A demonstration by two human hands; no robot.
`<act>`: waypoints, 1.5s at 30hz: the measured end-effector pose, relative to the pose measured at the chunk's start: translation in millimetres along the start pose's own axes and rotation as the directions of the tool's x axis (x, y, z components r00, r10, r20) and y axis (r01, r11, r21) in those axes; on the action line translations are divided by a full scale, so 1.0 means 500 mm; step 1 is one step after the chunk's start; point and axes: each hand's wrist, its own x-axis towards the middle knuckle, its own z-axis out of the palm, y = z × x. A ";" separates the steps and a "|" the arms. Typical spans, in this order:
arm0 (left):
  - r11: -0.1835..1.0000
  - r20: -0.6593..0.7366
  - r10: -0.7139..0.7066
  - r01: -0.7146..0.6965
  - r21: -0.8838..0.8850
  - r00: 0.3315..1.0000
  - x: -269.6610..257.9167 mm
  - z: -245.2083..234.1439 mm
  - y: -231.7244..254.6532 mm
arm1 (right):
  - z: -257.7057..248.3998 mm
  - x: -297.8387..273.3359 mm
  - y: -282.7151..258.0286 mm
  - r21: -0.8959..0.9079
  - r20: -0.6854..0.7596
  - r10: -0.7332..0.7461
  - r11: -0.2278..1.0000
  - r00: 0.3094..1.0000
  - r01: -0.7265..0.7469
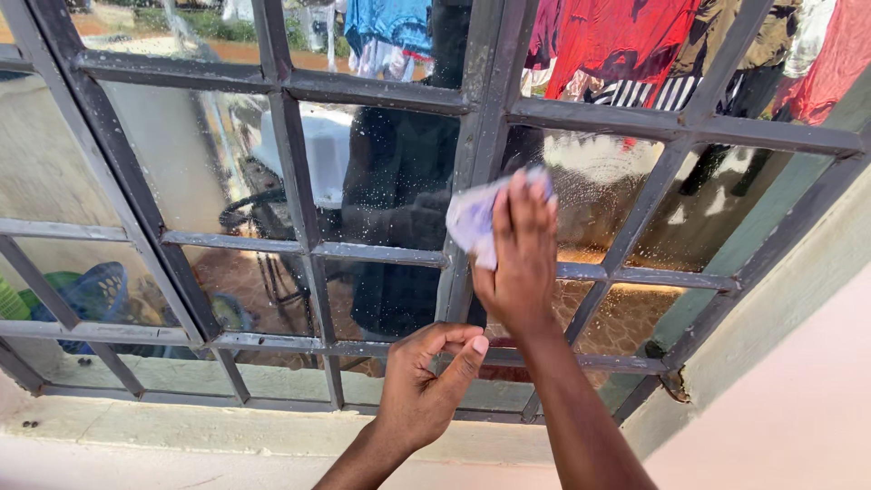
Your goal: The person wipes the individual glass panes of a multi-pane window using a cloth, applying pressure to remove dirt from both the center and corners of each section.
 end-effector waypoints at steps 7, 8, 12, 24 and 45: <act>0.975 -0.035 -0.220 0.220 0.020 0.975 0.005 -0.001 -0.008 | -0.055 0.009 0.079 0.001 -0.366 0.215 0.973 0.906 -0.231; 0.969 -0.011 -0.244 0.245 0.018 0.970 0.008 0.002 -0.007 | -0.045 0.023 0.073 0.022 -0.373 0.170 0.984 0.912 -0.175; 0.996 0.078 -0.082 0.083 -0.009 0.994 -0.001 0.016 -0.005 | 0.001 -0.011 0.030 0.064 -0.145 -0.005 0.998 0.989 0.014; 0.991 0.050 -0.122 0.119 0.059 0.991 -0.007 0.002 -0.008 | -0.007 0.007 0.029 0.045 -0.126 -0.019 0.999 0.992 0.025; 0.982 0.224 -0.190 0.180 0.066 0.956 -0.026 -0.018 0.013 | 0.020 -0.004 -0.052 0.045 -0.077 0.059 0.997 0.995 -0.056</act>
